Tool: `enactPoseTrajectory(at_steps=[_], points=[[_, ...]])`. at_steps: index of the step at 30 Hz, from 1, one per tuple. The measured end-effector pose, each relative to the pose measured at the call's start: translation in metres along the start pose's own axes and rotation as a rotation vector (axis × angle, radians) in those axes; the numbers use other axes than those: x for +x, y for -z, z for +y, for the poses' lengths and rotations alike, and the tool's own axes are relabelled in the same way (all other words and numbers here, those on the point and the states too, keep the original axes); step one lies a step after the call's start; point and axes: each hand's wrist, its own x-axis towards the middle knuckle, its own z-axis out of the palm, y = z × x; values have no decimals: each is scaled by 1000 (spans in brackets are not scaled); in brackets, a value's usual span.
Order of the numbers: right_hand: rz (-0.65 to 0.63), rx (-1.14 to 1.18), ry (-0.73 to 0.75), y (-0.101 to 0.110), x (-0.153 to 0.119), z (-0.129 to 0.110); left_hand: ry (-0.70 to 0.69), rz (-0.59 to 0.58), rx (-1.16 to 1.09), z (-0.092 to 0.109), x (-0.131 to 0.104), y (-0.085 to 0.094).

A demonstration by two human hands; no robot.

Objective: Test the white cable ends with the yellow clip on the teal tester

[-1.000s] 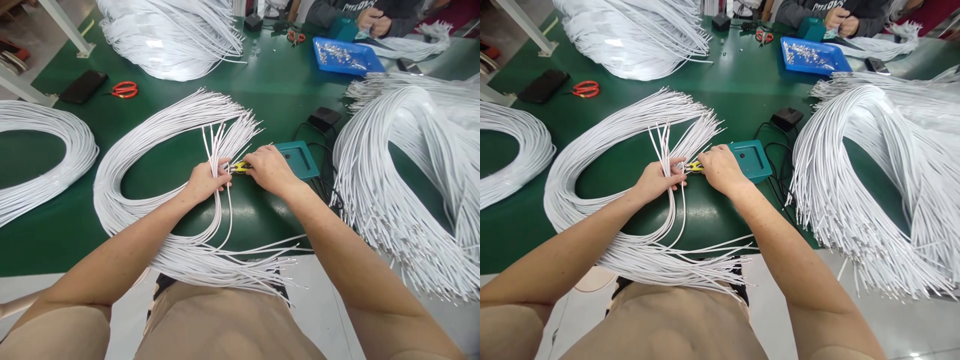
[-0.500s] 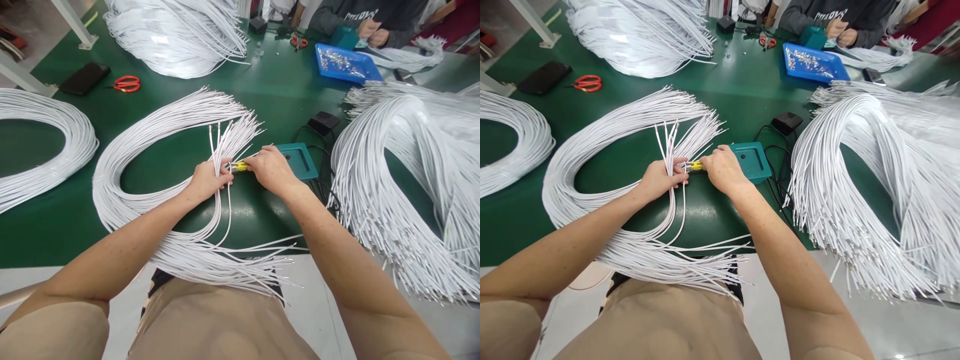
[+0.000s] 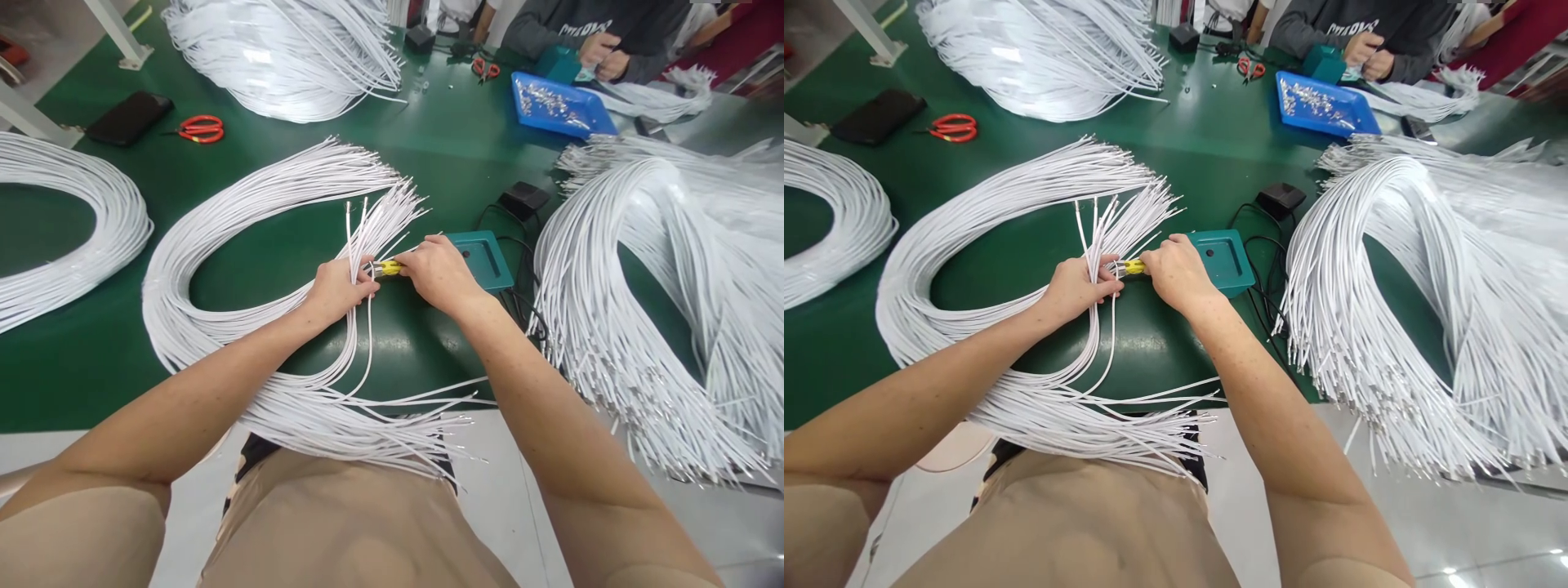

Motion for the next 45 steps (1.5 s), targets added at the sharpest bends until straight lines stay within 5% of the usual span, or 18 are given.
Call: enactPoseTrajectory(at_steps=[12, 17, 20, 24, 27, 31, 33, 37, 42, 45], points=[[10, 55, -28, -1, -3, -1, -14, -21, 117, 9, -4, 2], [264, 64, -317, -9, -17, 3, -4, -53, 73, 8, -3, 5], [302, 58, -440, -18, -20, 8, 2, -57, 38, 5, -2, 6], [359, 101, -420, -16, -22, 2, 14, -67, -67, 5, -6, 12], [421, 216, -266, -4, -31, -30, -16, -59, -144, 11, -14, 20], [303, 286, 192, 3, -50, -92, -92, -88, -232, 19, -25, 27], [230, 256, 225, 4, -58, -115, -77, -94, -269, 22, -29, 26], [63, 215, 113, 10, -75, -137, -34, -151, -365, 32, -37, 23], [-310, 378, -38, 32, -92, -136, 24, -219, -576, 45, -53, 20], [-210, 439, -222, 44, -92, -121, 29, -190, -616, 50, -63, 19]])
